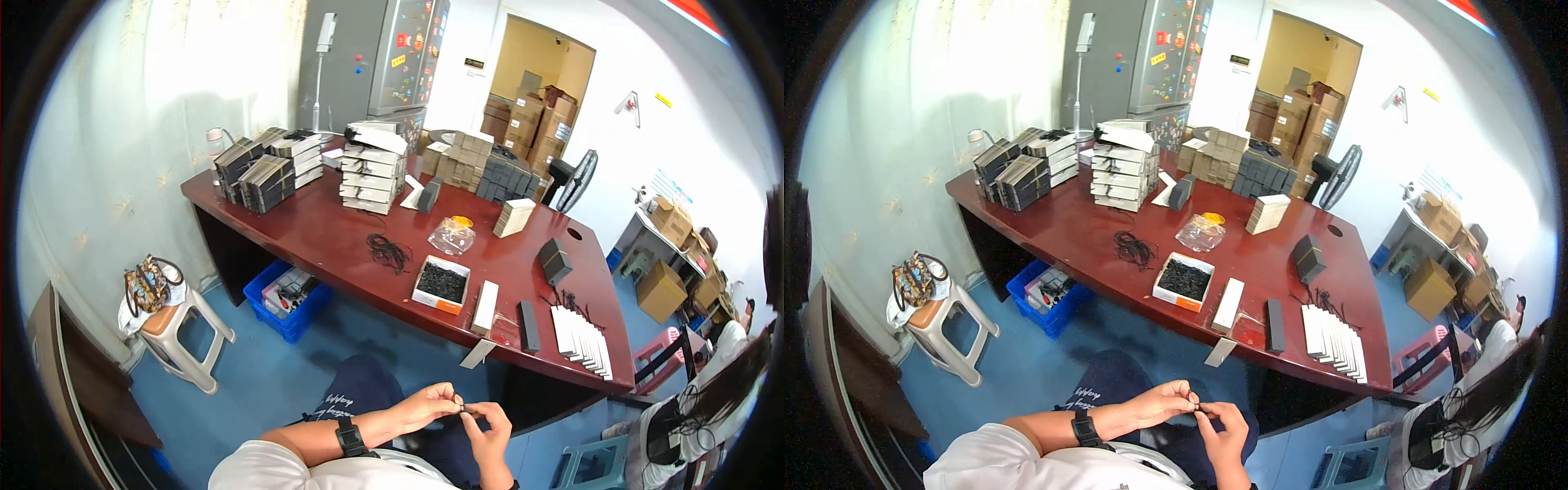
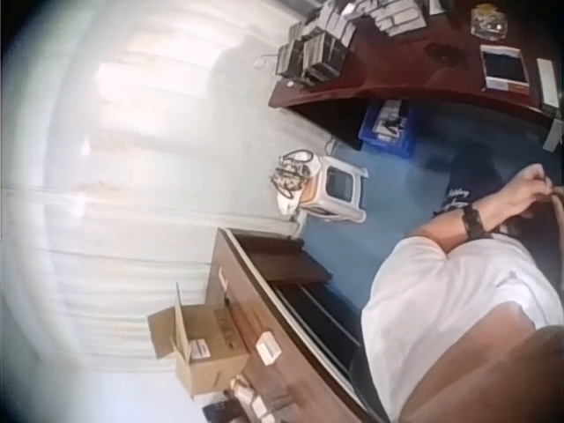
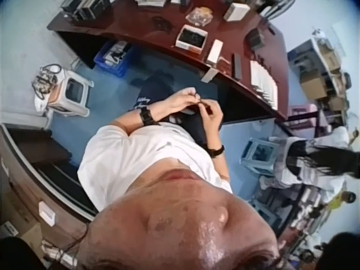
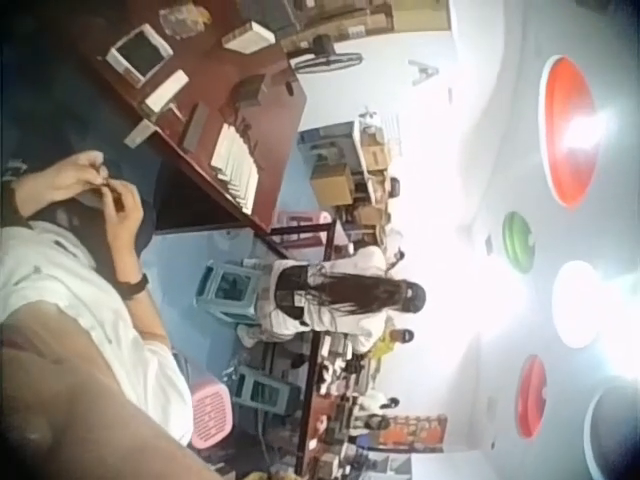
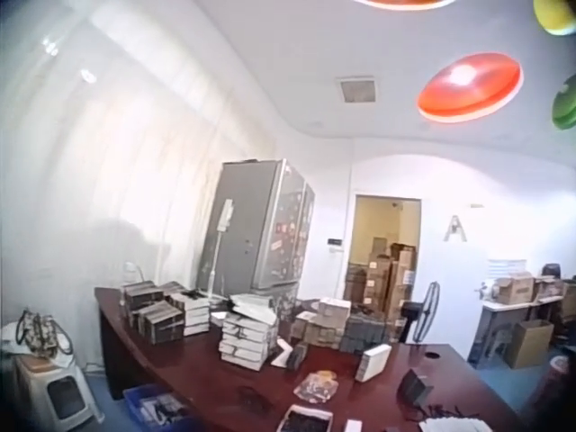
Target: Assembling small electronic components and cable ties onto white strips at a workbench in a production facility.
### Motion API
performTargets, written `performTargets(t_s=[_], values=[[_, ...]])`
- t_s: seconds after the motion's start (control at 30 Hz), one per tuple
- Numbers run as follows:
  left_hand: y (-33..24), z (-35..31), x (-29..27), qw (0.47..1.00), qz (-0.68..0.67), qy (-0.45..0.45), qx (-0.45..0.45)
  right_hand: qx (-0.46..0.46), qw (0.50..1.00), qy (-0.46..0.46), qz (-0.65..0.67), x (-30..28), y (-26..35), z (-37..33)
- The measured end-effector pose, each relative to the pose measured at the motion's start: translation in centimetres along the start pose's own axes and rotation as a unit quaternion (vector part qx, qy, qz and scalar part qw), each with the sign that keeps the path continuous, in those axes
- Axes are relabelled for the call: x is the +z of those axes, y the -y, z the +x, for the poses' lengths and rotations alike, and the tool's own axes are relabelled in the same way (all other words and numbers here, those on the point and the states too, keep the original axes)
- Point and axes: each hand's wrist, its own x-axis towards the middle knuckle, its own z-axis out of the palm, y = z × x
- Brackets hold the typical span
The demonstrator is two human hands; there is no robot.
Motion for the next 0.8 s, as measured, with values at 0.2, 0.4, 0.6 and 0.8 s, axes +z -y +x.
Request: performTargets(t_s=[0.2, 0.4, 0.6, 0.8], values=[[-0.3, 0.3, 0.8, 0.995, 0.09, 0.013, 0.05, 0.133, 0.979, 0.011, 0.156, 0.4, -0.9, -0.6], [-1.2, 0.0, 1.9, 0.99, 0.121, -0.008, 0.07, 0.131, 0.975, 0.014, 0.181, 0.6, -0.1, 0.0], [-1.9, 0.3, 2.6, 0.915, 0.34, -0.018, 0.216, 0.116, 0.981, 0.032, 0.155, 0.5, -0.7, -0.1], [-2.9, 0.1, 3.7, 0.816, 0.504, -0.011, 0.284, 0.247, 0.879, 0.111, 0.392, -0.2, -1.4, 0.9]])
